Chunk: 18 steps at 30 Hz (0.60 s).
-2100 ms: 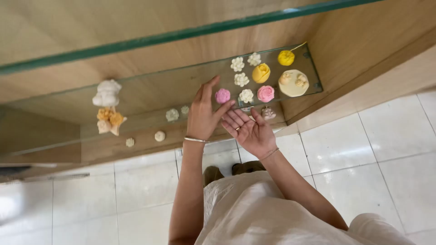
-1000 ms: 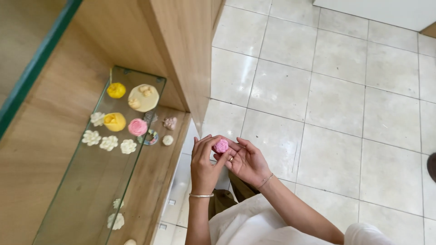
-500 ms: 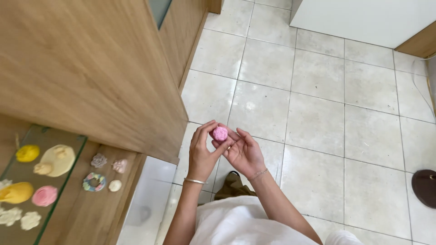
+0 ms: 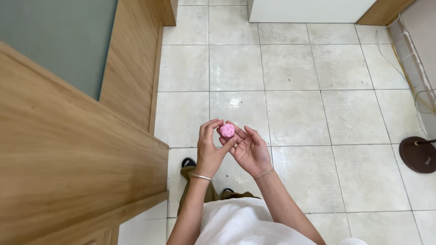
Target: Inspect various flower-shaped wax candles on a display shelf and a work table.
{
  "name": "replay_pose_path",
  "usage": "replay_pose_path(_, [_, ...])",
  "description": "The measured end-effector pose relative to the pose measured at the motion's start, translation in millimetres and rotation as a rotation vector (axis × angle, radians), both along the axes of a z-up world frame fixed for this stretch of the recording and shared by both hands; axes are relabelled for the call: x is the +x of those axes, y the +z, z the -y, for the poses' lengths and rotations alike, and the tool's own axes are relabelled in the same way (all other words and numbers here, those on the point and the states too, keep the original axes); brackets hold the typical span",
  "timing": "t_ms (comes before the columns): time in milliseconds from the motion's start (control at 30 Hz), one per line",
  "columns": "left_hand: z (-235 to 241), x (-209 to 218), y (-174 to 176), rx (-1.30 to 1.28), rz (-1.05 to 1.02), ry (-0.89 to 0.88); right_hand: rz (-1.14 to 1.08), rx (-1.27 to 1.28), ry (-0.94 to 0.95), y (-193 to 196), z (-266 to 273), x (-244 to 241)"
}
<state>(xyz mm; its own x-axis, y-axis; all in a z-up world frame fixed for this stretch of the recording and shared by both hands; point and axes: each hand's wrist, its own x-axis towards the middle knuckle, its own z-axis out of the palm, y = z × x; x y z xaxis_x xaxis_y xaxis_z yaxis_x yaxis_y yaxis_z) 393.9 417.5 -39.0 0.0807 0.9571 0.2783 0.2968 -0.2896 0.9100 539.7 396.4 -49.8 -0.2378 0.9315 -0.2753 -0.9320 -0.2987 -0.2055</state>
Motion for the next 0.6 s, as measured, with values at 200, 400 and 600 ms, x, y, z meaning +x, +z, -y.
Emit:
replay_pose_path(200, [-113.8, 3.5, -13.5, 0.0, -0.022, -0.094, 0.062, -0.012, -0.092, 0.4, -99.4, 2.3])
replay_pose_path(400, [-258.2, -7.4, 9.1, 0.003, -0.029, -0.203, 0.021, 0.049, -0.154, -6.5, -232.4, -2.0])
replay_pose_path(600, [-382.7, -27.4, 27.6, 0.078, -0.06, -0.24, 0.011, 0.086, -0.186, 9.6, -355.9, -24.6])
